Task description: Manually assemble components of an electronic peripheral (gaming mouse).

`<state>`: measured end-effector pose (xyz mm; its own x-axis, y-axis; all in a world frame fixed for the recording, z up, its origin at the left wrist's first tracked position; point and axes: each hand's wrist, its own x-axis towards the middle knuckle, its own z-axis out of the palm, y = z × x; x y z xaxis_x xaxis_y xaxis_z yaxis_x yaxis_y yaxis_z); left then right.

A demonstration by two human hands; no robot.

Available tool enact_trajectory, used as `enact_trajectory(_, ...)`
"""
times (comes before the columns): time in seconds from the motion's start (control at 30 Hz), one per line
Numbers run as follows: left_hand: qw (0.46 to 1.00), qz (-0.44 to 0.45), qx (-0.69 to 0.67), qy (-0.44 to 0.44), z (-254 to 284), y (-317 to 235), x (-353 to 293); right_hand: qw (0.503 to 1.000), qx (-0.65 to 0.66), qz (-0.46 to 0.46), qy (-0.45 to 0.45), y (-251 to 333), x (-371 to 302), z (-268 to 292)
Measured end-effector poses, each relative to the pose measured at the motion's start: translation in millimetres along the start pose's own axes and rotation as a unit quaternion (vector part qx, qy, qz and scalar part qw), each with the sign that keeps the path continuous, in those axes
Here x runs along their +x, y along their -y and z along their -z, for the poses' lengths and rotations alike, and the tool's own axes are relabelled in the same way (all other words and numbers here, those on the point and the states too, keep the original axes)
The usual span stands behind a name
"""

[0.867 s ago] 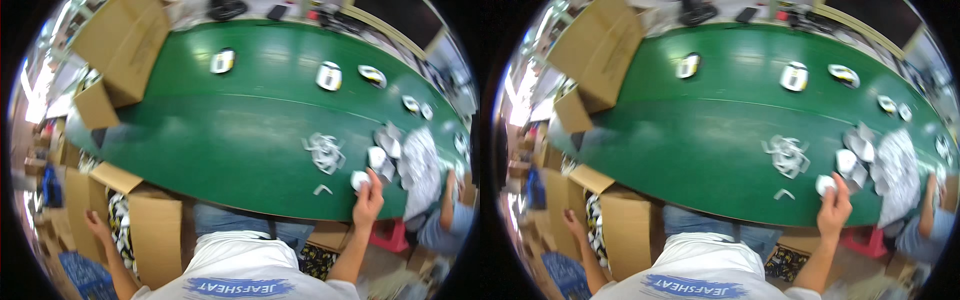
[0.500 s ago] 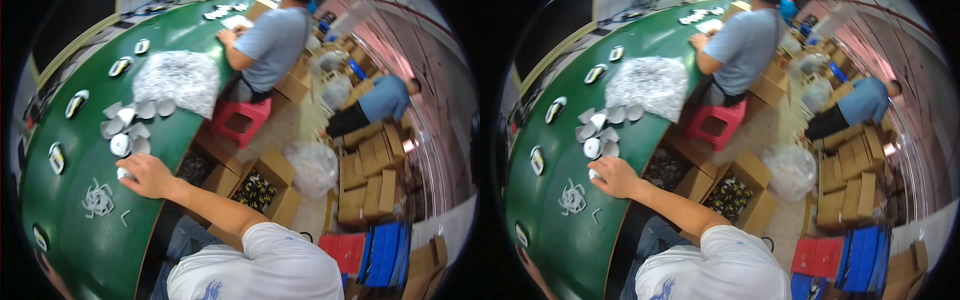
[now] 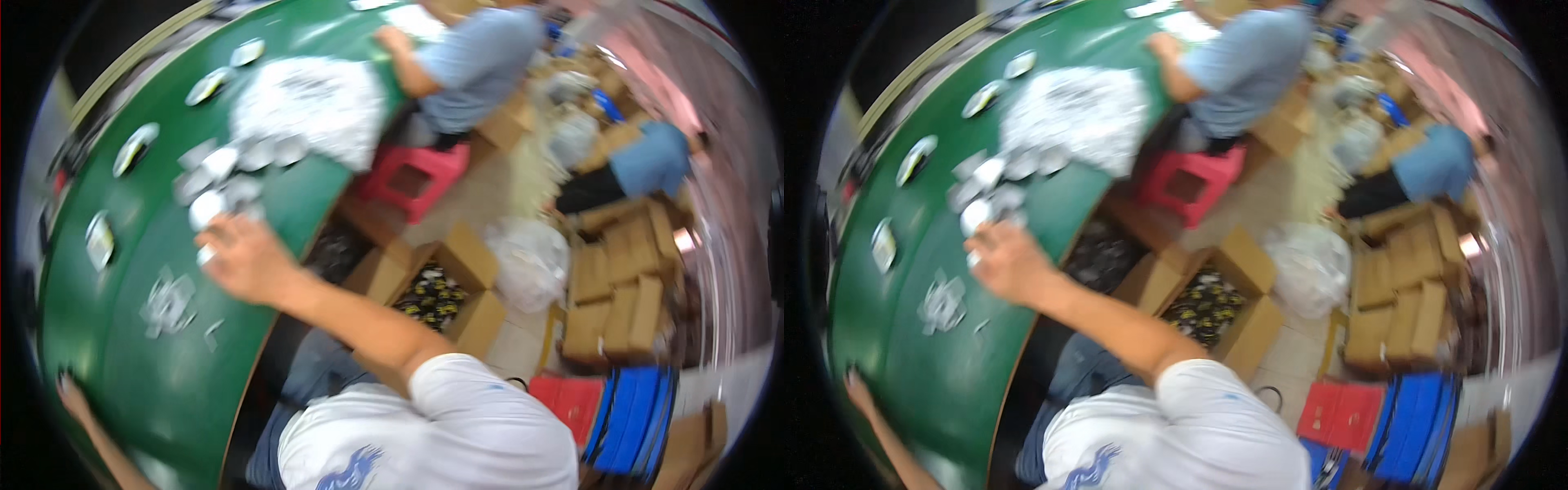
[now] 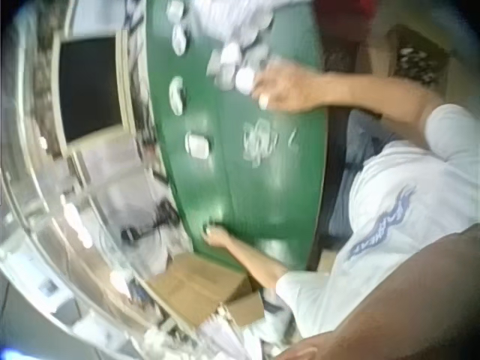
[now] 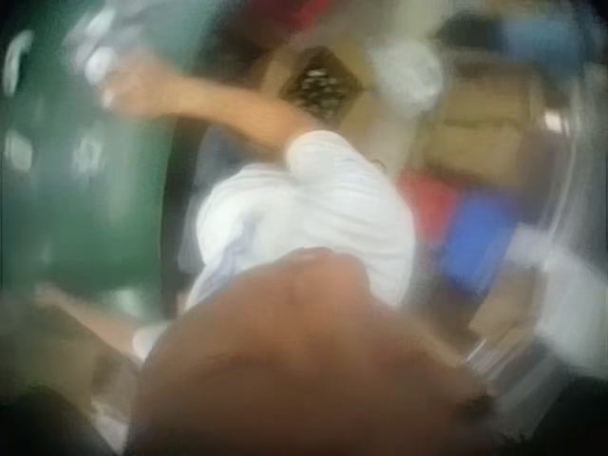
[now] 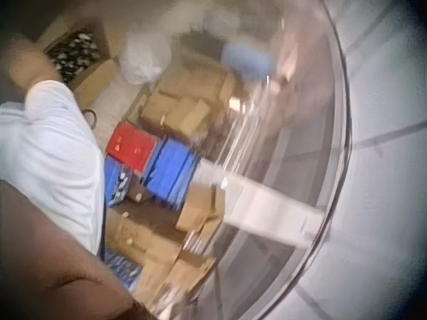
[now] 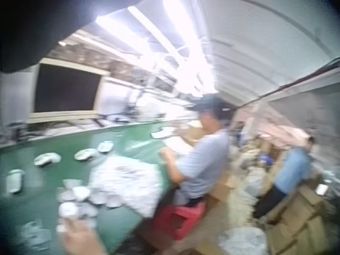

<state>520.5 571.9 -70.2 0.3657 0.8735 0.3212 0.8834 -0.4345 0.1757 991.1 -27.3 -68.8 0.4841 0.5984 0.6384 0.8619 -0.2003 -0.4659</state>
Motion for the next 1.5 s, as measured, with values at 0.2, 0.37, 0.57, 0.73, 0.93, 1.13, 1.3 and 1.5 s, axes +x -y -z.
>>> enact_trajectory(0.2, 0.953, -0.206, -0.213, 0.069, 76.5, -211.9, -181.2, 0.992, -0.116, -0.013, 0.049, -19.7, -4.8, 27.3)
enact_trajectory(0.37, 0.877, -0.336, -0.281, 0.195, 119.0, -296.7, -292.7, 0.983, -0.173, 0.013, 0.06, -9.9, -7.7, 21.4)
enact_trajectory(0.57, 0.901, -0.293, -0.27, 0.169, 109.4, -304.4, -333.2, 0.979, -0.017, -0.004, 0.204, 42.3, -36.7, 45.0)
enact_trajectory(0.73, 0.916, -0.258, -0.266, 0.152, 103.0, -290.7, -351.3, 0.98, -0.013, 0.018, 0.199, 80.3, -54.0, 20.0)
enact_trajectory(0.93, 0.911, -0.247, -0.303, 0.127, 88.6, -289.4, -365.0, 0.958, 0.098, 0.034, 0.266, 69.9, -44.5, 13.8)
enact_trajectory(1.13, 0.911, -0.243, -0.315, 0.109, 80.8, -294.6, -362.8, 0.961, 0.06, 0.034, 0.269, 81.6, -31.7, 31.5)
enact_trajectory(1.3, 0.897, -0.256, -0.333, 0.141, 85.9, -305.4, -351.3, 0.945, 0.006, 0.12, 0.303, 76.8, -26.0, 40.9)
enact_trajectory(1.5, 0.92, -0.217, -0.291, 0.151, 91.9, -290.4, -367.6, 0.954, 0.091, 0.14, 0.248, 70.2, -23.6, 8.7)
